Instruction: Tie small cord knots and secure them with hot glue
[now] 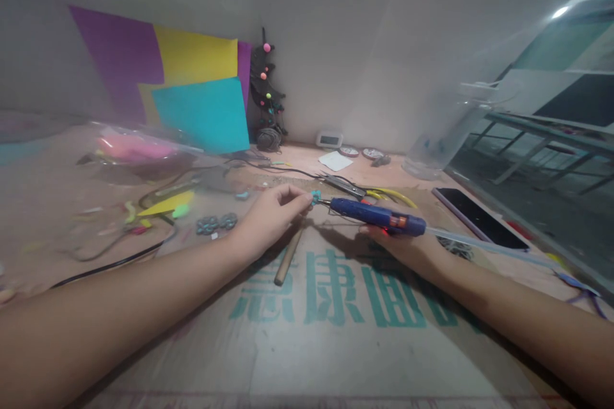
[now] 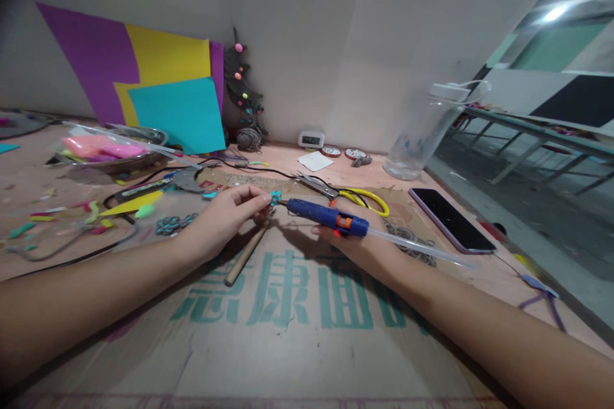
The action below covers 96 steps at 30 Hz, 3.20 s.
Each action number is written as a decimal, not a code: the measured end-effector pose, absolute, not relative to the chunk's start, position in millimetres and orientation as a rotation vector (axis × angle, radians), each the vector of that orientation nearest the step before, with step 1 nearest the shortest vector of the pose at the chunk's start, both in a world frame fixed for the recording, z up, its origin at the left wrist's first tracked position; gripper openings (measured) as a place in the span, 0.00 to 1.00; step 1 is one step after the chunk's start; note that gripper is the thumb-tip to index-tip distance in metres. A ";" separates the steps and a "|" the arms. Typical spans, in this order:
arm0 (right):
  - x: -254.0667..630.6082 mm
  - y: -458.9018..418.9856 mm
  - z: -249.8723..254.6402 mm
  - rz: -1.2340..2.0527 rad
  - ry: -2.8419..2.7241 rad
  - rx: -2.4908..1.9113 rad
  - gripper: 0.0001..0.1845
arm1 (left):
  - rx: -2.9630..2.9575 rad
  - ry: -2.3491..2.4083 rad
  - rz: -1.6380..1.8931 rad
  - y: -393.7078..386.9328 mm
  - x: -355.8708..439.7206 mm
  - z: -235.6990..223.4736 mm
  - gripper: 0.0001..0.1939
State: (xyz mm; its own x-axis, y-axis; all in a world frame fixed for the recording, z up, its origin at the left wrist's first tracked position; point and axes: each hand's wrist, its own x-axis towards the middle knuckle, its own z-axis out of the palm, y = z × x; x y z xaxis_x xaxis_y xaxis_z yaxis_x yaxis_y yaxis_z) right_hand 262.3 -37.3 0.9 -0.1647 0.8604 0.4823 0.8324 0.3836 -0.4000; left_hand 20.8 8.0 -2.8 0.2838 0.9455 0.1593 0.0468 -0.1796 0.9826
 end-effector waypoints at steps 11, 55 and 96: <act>260.3 -38.6 2.7 0.045 -2.027 -1.443 0.10 | 1.518 0.973 1.064 7.6 20.2 -2.2 0.12; 322.5 75.1 37.6 0.348 -1.779 -1.809 0.21 | 1.503 1.025 1.057 4.2 24.0 0.6 0.12; 214.3 -63.3 -1.4 0.026 -2.504 -1.000 0.16 | 1.609 0.916 0.981 3.6 20.3 -1.3 0.12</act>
State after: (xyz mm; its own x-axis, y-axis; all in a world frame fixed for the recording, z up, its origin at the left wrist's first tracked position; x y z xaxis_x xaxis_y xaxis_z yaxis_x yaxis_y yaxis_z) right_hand 214.3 -63.3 -1.4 -0.6411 0.6593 0.3928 0.6510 0.7383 -0.1765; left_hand 20.3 3.6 -1.3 0.3842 0.9091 0.1609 0.0990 -0.2139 0.9718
